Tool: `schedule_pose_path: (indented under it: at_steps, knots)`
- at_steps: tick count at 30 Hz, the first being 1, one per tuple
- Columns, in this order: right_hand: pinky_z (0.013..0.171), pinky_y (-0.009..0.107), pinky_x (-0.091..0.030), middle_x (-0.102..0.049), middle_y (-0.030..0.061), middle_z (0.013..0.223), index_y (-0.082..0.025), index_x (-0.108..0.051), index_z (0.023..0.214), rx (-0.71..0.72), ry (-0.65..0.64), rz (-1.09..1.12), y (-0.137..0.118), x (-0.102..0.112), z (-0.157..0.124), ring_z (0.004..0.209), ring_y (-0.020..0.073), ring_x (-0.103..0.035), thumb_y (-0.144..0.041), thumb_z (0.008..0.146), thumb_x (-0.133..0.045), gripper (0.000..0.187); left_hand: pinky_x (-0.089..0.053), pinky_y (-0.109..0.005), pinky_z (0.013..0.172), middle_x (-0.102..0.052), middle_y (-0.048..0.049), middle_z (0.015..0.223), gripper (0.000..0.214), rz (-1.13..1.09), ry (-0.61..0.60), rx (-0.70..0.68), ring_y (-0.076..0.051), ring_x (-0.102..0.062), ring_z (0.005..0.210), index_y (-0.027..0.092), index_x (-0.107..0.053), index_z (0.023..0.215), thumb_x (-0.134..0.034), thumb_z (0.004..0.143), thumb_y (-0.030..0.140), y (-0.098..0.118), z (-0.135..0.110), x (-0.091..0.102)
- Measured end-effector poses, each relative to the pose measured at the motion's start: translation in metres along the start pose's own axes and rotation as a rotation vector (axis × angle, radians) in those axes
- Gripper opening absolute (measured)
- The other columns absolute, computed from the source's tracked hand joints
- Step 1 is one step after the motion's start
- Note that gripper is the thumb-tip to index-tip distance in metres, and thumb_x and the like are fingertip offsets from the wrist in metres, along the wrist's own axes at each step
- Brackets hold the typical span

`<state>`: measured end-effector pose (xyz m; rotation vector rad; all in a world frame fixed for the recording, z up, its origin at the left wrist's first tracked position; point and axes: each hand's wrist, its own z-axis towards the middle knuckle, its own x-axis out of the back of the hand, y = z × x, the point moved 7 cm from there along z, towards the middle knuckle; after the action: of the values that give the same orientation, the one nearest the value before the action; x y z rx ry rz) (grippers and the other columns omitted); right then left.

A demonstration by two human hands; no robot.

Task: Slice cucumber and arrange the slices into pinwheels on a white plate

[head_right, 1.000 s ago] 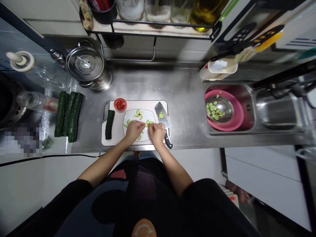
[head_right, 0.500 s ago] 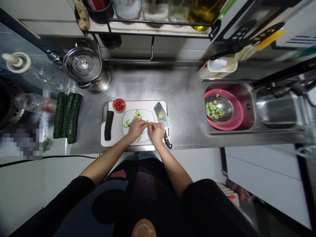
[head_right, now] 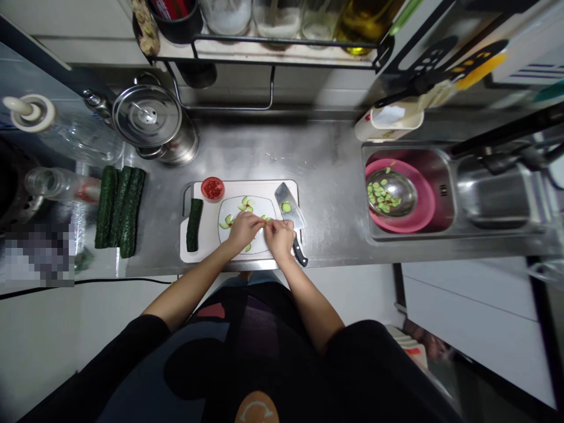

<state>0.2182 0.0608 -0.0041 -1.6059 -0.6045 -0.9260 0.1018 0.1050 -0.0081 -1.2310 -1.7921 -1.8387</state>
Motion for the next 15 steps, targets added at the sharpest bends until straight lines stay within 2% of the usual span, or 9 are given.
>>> schedule_pose_path:
  at_steps: [15]
  knots:
    - [0.069, 0.03, -0.032, -0.068, 0.0058, 0.075, -0.02, -0.065, 0.07, -0.01, -0.013, 0.003, 0.0013, 0.0, 0.0001, 0.081, 0.0212, -0.047, -0.028, 0.082, -0.053, 0.019, -0.045, -0.035, 0.082, -0.068, -0.0028, 0.076, 0.01, -0.034, -0.011, 0.005, -0.018, -0.059, 0.081, 0.022, -0.072, 0.077, -0.063, 0.079, 0.018, -0.0001, -0.0005, 0.0027]
